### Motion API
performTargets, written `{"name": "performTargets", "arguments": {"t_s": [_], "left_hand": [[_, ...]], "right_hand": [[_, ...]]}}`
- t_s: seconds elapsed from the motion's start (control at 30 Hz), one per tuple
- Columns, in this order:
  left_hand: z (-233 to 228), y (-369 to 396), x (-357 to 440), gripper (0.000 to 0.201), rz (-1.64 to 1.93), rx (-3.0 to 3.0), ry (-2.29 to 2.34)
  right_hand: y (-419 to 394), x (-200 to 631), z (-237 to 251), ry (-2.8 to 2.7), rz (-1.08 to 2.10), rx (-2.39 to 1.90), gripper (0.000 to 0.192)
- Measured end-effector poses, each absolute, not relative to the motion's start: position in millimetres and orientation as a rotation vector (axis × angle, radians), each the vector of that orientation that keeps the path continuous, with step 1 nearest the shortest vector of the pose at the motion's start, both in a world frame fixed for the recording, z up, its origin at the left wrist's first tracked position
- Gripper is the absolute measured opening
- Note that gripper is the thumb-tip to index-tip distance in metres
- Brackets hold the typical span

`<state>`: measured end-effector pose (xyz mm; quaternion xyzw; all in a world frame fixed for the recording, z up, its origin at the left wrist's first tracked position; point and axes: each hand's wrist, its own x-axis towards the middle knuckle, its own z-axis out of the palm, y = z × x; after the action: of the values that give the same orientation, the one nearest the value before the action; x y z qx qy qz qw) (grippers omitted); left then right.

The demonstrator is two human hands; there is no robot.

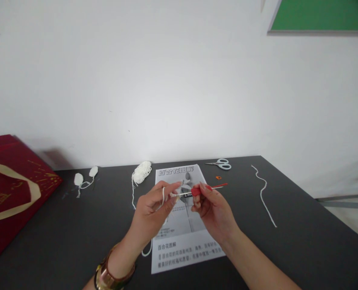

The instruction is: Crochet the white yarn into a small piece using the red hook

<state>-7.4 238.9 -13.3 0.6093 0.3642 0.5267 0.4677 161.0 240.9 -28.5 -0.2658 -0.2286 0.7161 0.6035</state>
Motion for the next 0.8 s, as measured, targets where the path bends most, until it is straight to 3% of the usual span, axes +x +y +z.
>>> {"name": "performTargets", "arguments": {"t_s": [0.5, 0.8], "left_hand": [[-36.5, 238.9, 16.0, 0.054, 1.484, 1.09, 1.042], [-34.9, 239.3, 12.3, 0.051, 1.462, 1.122, 1.089]], "right_hand": [[239.5, 157.1, -34.1, -0.452, 1.629, -0.643, 0.021], [233.9, 152.9, -31.2, -0.731, 1.333, -0.728, 0.017]]}}
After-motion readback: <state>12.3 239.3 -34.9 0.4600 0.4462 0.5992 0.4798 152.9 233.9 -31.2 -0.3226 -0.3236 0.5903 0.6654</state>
